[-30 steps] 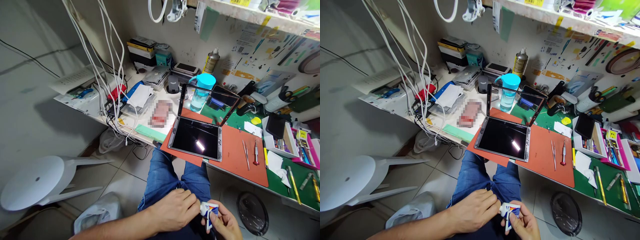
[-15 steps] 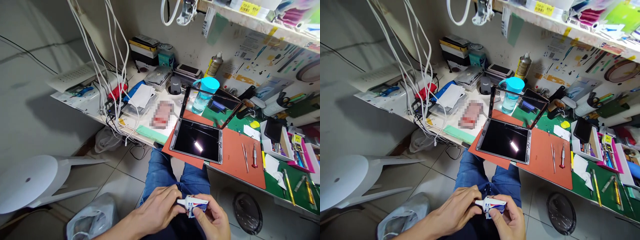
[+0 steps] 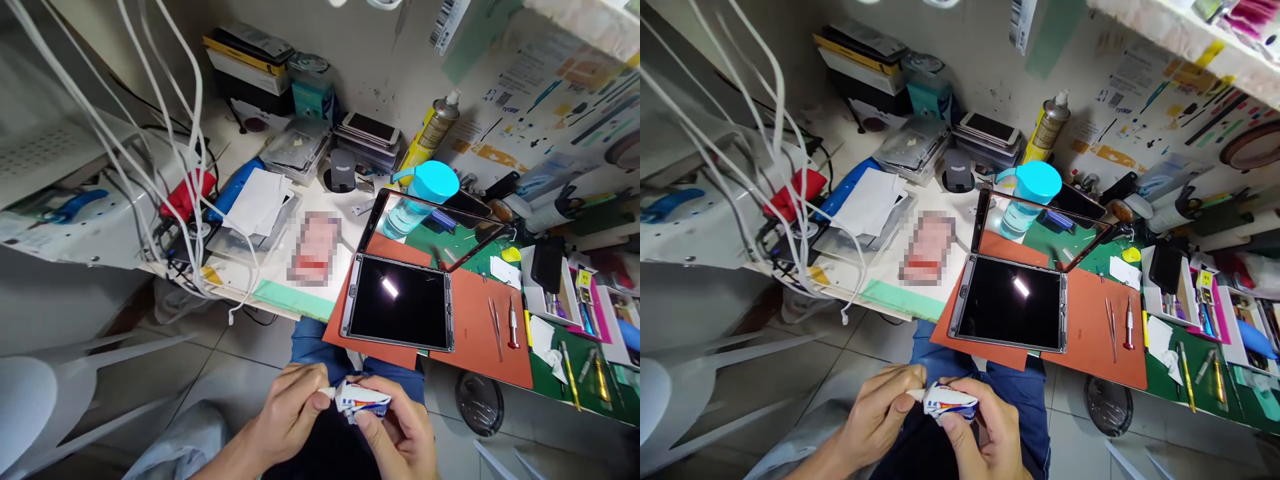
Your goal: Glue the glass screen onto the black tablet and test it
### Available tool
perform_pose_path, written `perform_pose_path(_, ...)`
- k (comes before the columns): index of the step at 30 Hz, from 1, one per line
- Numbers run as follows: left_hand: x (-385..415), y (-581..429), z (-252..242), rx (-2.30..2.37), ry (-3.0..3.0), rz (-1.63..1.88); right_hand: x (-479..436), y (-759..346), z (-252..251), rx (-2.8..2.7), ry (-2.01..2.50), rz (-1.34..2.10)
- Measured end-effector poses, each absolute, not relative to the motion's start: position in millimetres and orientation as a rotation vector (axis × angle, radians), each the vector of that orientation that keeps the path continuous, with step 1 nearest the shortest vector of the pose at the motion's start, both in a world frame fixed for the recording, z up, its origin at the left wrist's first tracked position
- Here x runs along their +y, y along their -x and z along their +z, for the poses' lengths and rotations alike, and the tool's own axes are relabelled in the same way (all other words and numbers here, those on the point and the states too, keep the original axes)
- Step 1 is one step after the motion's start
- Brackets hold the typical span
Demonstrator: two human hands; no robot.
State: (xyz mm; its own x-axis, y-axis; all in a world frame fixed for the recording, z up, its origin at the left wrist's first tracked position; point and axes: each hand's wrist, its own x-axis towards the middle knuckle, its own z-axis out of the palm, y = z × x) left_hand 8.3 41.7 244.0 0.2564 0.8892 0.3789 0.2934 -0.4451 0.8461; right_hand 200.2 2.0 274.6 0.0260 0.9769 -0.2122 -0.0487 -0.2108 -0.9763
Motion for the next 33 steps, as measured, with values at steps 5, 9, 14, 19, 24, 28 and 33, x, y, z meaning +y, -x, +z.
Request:
perform_pose_path(5,73.2,9.6,245.0,1.038,-1.737,1.184,29.7,-181.9,279.7,-1.236,1.335,1.201)
perform_pose_path(9,92.4,24.0,242.8,1.133,-1.396,1.336,52.1,-179.9,287.8,-1.265,1.416,1.004)
perform_pose_path(14,115.1,31.2,231.4,1.044,-1.436,1.610,96.8,-187.3,290.5,-1.489,1.424,0.715)
perform_pose_path(19,136.9,22.9,219.0,0.905,-1.904,1.515,133.2,-184.7,277.3,-1.632,1.550,0.370)
perform_pose_path(24,145.3,19.2,209.3,0.893,-2.067,1.420,158.2,-180.1,270.7,-1.757,1.572,0.314)
perform_pose_path(28,145.2,21.0,208.1,0.910,-2.056,1.431,173.0,-178.9,267.8,-1.788,1.577,0.338)
perform_pose_path(33,146.6,24.3,213.5,0.964,-2.096,1.386,181.8,-174.2,263.7,-1.802,1.601,0.329)
